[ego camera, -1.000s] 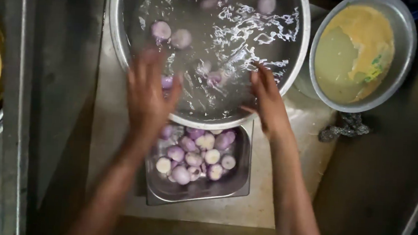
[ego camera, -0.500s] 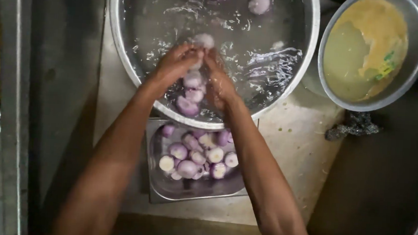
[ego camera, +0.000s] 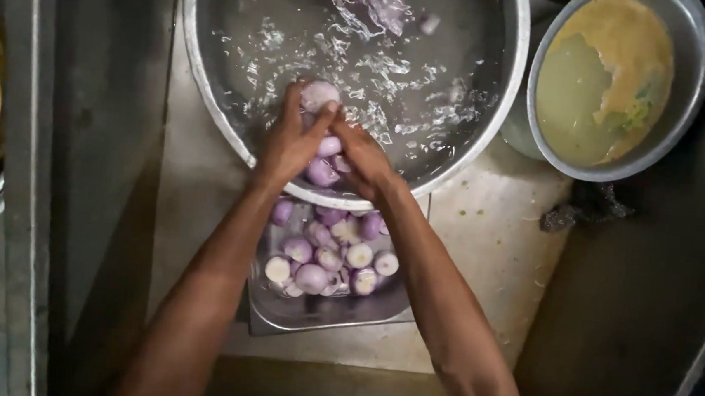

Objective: Washing peeled red onions in a large bowl and transferring them to a container.

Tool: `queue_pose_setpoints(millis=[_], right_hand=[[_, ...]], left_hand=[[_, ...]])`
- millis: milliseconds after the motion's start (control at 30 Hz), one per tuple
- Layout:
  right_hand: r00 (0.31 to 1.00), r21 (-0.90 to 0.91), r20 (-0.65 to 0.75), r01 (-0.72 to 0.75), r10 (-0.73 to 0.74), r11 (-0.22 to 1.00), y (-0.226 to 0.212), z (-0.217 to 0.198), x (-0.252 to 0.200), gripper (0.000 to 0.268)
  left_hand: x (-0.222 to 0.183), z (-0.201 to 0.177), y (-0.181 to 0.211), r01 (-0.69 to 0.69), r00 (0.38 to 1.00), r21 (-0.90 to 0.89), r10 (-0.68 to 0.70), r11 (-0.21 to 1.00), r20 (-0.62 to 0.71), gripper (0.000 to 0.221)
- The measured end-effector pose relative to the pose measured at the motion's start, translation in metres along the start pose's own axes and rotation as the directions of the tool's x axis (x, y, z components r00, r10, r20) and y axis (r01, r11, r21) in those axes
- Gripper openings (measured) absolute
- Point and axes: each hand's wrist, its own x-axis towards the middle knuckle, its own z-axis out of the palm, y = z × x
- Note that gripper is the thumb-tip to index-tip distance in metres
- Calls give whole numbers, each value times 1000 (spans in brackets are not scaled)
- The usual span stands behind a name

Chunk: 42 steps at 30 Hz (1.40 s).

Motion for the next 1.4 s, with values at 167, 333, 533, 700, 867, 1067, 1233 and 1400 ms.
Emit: queue_pose_setpoints(millis=[167, 333, 533, 700, 867, 1067, 1233, 1400], right_hand=[[999, 40, 31, 17, -18, 999, -29, 24, -31, 57], [977, 106, -94, 203, -194, 973, -10, 20, -48, 47], [919, -5, -376, 128, -121, 992, 19, 33, -157, 71], [931, -23, -357, 67, -70, 998, 81, 25, -181, 60], [986, -101, -73, 141, -148, 985, 52, -2, -188, 47], [957, 155, -184, 252, -223, 955, -66, -28, -109, 47], [939, -39, -283, 192, -195, 981, -138, -6, 17, 94], [911, -30, -375, 172, -170, 985, -89, -15, 141, 76]], left_hand=[[13, -10, 3, 221, 961, 110, -236, 969, 144, 68], [-14, -10, 36, 339, 910, -140, -286, 930, 299, 67], [-144, 7, 60, 43, 985, -67, -31, 997, 172, 75], [-195, 4, 29, 429, 884, -267, -342, 863, 319, 70], [-177, -16, -12, 480, 863, -144, -437, 865, 252, 48], [-28, -61, 83, -225, 965, 195, 245, 955, -89, 36], [129, -61, 95, -454, 815, 661, 578, 597, 37, 82], [167, -35, 74, -27, 999, 772, -19, 635, 51, 101]])
